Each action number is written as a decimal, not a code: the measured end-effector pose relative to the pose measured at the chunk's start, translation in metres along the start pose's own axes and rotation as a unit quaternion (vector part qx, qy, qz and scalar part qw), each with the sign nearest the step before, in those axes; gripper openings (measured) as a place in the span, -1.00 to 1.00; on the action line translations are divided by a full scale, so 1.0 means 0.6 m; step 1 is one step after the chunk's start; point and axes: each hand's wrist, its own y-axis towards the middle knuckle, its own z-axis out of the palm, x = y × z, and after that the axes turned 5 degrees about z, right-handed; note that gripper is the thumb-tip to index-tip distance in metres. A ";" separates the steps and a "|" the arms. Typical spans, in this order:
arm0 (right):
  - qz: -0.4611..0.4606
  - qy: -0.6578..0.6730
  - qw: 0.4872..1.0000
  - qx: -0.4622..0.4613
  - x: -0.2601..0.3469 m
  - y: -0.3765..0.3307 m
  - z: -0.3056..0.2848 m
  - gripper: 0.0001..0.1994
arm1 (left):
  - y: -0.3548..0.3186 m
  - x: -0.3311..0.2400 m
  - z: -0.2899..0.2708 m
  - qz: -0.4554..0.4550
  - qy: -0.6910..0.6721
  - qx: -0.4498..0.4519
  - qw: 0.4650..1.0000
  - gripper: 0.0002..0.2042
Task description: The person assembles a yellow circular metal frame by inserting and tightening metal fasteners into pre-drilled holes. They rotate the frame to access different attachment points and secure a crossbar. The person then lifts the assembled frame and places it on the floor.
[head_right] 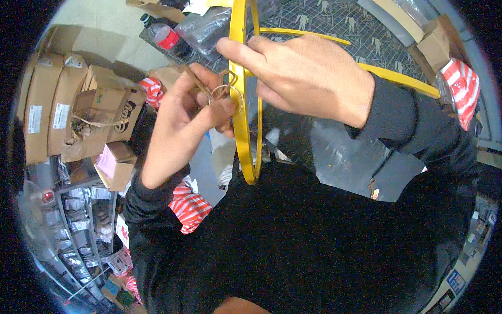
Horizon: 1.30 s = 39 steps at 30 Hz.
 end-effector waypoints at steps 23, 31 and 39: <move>0.057 0.251 0.966 -0.032 -0.019 -0.033 -0.027 -0.68 | 0.038 0.069 -0.018 0.108 -0.041 0.014 0.993 -0.80; 0.233 0.393 0.884 0.096 -0.001 -0.056 -0.054 -0.63 | 0.046 0.083 0.002 0.151 -0.015 0.022 0.988 -0.87; 0.300 0.483 0.807 0.162 -0.002 -0.060 -0.057 -0.64 | 0.042 0.100 0.026 0.204 0.029 -0.020 0.978 -0.92</move>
